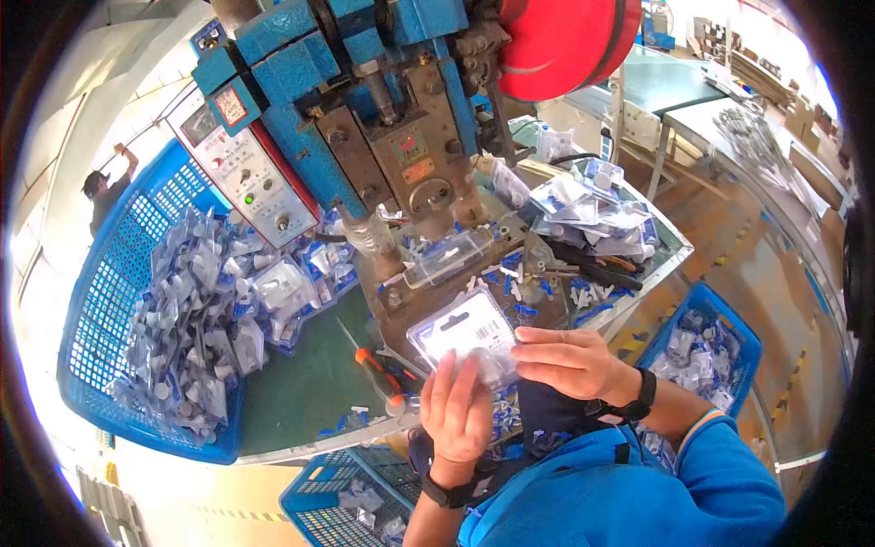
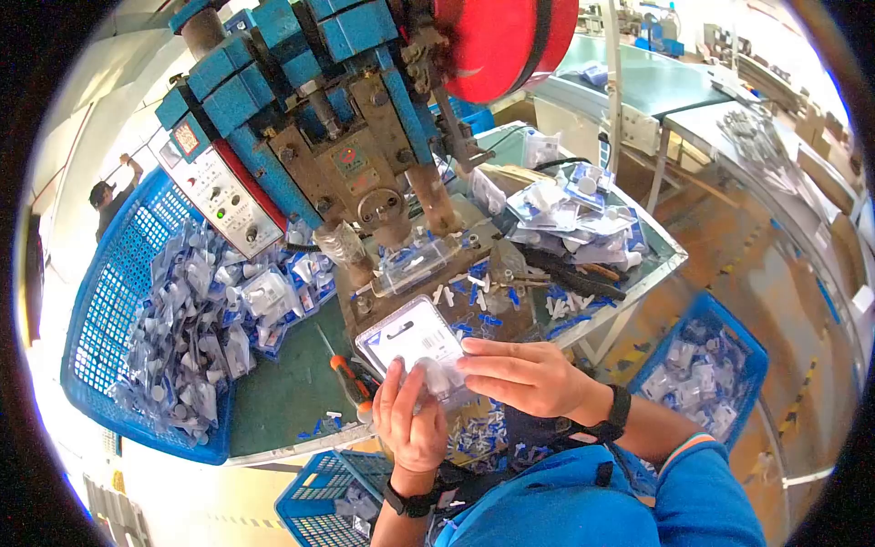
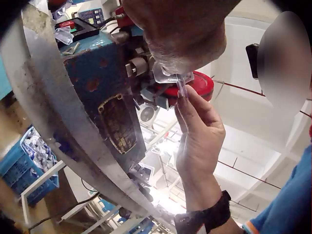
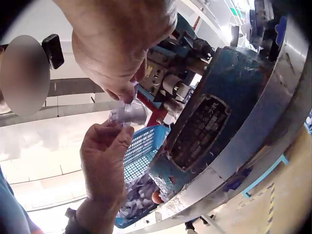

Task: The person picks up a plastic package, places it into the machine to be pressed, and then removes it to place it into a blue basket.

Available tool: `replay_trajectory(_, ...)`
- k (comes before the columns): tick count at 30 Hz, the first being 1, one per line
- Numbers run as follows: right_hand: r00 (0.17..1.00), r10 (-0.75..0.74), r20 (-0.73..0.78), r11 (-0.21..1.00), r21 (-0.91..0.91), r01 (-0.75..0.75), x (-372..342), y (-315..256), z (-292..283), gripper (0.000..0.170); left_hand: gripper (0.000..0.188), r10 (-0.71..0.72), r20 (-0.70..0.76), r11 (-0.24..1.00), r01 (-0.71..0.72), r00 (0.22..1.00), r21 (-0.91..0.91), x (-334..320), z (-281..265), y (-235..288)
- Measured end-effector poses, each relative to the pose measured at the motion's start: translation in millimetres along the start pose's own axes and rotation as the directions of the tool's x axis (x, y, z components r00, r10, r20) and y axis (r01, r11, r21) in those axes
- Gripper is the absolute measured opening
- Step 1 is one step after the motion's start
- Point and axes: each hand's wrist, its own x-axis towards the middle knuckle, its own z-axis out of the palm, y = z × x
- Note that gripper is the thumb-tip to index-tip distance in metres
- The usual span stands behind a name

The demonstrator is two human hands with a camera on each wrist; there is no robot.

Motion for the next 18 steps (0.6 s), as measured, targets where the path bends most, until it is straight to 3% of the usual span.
replay_trajectory(4,1.000,0.003,0.005,1.000,0.002,-0.003,1.5,-3.2,-2.3,0.019,0.013,0.026,-0.054,1.000,-0.025,0.998,0.004,4.0,-3.1,1.5)
replay_trajectory(7,1.000,0.030,-0.002,0.998,0.058,-0.030,-0.4,-4.8,-4.0,0.027,0.020,-0.013,-0.027,1.000,0.013,1.000,-0.015,0.9,-8.4,6.9)
replay_trajectory(10,0.944,0.328,-0.046,0.936,0.152,-0.317,9.6,-18.0,-10.6,0.038,0.024,-0.259,0.156,0.954,0.277,0.953,-0.114,6.2,-18.4,16.9)
replay_trajectory(11,0.868,0.493,-0.049,0.827,0.335,-0.451,17.0,-19.7,-11.2,0.040,0.022,-0.412,0.089,0.790,0.404,0.907,-0.460,6.7,-14.4,20.1)
replay_trajectory(12,0.764,0.645,-0.020,0.666,0.503,-0.550,26.4,-19.7,-11.7,0.042,0.019,-0.614,0.177,0.422,0.509,0.769,-0.750,3.6,-11.6,24.1)
replay_trajectory(13,0.635,0.772,0.038,0.465,0.647,-0.605,31.1,-18.6,-13.7,0.044,0.018,-0.721,0.350,-0.041,0.467,0.598,-0.883,1.9,-10.4,28.6)
replay_trajectory(14,0.694,0.714,0.096,0.551,0.534,-0.641,26.3,-11.9,-11.2,0.055,0.013,-0.670,0.459,-0.331,0.318,0.584,-0.888,6.9,-7.9,31.4)
replay_trajectory(17,0.714,0.691,0.115,0.581,0.498,-0.643,25.2,-13.3,-5.7,0.054,0.027,-0.586,0.690,-0.636,0.286,0.424,-0.717,1.7,-6.0,32.7)
replay_trajectory(18,0.719,0.692,0.068,0.606,0.487,-0.629,23.9,-13.9,-2.8,0.051,0.036,-0.565,0.704,-0.655,0.284,0.430,-0.700,-2.3,-3.8,32.7)
